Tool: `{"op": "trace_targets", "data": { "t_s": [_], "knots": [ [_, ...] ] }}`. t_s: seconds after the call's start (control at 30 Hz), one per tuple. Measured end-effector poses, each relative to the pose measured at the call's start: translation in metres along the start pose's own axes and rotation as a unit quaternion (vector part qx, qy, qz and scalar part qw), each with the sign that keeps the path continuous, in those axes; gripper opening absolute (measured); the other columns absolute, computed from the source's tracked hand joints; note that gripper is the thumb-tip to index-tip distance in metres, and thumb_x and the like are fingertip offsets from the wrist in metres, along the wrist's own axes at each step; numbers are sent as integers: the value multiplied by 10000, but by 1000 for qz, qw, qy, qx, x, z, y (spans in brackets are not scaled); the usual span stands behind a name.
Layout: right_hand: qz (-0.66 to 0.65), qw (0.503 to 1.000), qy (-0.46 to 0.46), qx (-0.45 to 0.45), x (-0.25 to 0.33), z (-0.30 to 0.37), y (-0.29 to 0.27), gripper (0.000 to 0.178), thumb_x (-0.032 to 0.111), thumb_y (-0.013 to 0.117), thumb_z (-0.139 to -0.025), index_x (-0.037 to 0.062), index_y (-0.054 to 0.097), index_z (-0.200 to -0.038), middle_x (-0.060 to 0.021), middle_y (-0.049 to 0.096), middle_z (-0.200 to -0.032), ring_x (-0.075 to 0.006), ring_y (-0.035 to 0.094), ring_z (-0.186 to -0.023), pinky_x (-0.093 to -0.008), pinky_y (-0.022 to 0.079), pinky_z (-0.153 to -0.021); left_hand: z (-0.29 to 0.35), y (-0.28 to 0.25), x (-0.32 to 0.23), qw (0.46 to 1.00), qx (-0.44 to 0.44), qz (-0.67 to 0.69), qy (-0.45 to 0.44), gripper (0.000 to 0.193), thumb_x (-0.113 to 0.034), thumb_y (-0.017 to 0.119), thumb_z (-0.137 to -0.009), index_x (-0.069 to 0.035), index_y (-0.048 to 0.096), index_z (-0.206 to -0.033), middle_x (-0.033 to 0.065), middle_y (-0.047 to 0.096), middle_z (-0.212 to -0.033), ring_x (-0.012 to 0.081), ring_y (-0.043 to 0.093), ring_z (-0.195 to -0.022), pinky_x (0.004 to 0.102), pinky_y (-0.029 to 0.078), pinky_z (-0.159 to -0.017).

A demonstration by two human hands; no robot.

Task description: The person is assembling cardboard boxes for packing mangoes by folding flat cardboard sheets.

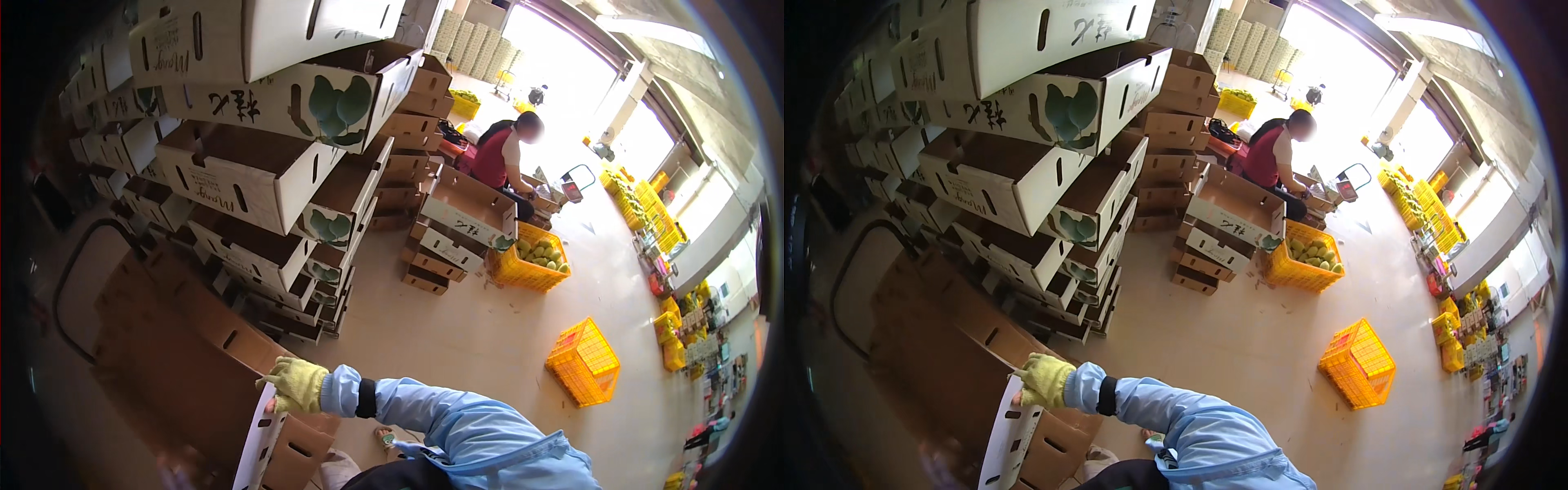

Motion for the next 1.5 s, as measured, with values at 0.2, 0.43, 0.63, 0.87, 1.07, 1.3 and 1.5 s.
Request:
{"op": "trace_targets", "data": {
  "t_s": [0.2, 0.43, 0.63, 0.87, 1.07, 1.3, 1.5],
  "knots": [
    [-75, 994, 76, -16, 15, -9, 2, 665, 529, 566, -857, 2, 510, -1260, -208, 635, -882, -372, 614, -910, -447, 499, -811, 57, 30, 23, 982, -6, -28, -188, 345, -222, 550, -913, -57, 553, -1217, 135, 613, -1113, 268, 618, -957, 374, 506, -823],
    [-9, 994, 108, 8, 17, -40, 18, 556, 288, 590, -829, 37, 471, -1312, -203, 627, -913, -348, 633, -853, -496, 479, -805, 89, 90, 43, 952, -75, -51, -293, 413, -262, 492, -950, -47, 480, -1303, 124, 561, -1216, 244, 589, -1014, 374, 492, -850],
    [210, 957, -170, -103, 62, -66, 19, 603, 361, 590, -810, 121, 463, -1349, -222, 440, -1362, -415, 427, -1231, -559, 295, -1042, 82, 122, 49, 958, -150, 28, -244, 392, -238, 448, -978, -48, 491, -1318, 130, 531, -1286, 271, 510, -1179, 433, 371, -1039],
    [162, 952, -216, 143, 73, -58, 50, 743, 517, 672, -719, 84, 508, -1301, -265, 438, -1346, -400, 381, -1260, -549, 257, -1067, 57, 113, -5, 919, 322, -98, -206, 887, -550, 647, -724, -93, 350, -1424, 207, 412, -1399, 396, 369, -1308, 509, 244, -1102],
    [173, 945, -198, 195, 36, 21, 103, 704, 466, 694, -706, 121, 521, -1296, -242, 463, -1316, -403, 412, -1231, -621, 262, -1018, 123, 165, -57, 911, 333, -174, -173, 808, -333, 657, -724, -128, 335, -1437, 210, 389, -1413, 419, 382, -1284, 514, 274, -1086],
    [180, 938, -277, 109, 76, -17, 42, 521, 390, 743, -637, 95, 642, -1054, -210, 519, -1202, -375, 454, -1103, -537, 303, -992, 71, 137, -16, 848, 483, 42, -215, 793, -448, 623, -788, -122, 322, -1446, 192, 403, -1419, 364, 354, -1333, 455, 278, -1100],
    [73, 979, -187, 28, 79, 3, 60, 679, 352, 771, -592, 92, 549, -1178, -234, 481, -1223, -437, 421, -1155, -594, 338, -938, 14, 136, 49, 848, 333, 307, -277, 961, -641, 590, -794, -15, 262, -1445, 235, 358, -1440, 345, 344, -1344, 380, 281, -1109]
  ]
}}
Point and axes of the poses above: each hand's wrist, its own z-axis away from the middle knuckle, its own y-axis out of the palm, x = y × z, the point moved 5 cm from there along -z, towards the middle knuckle
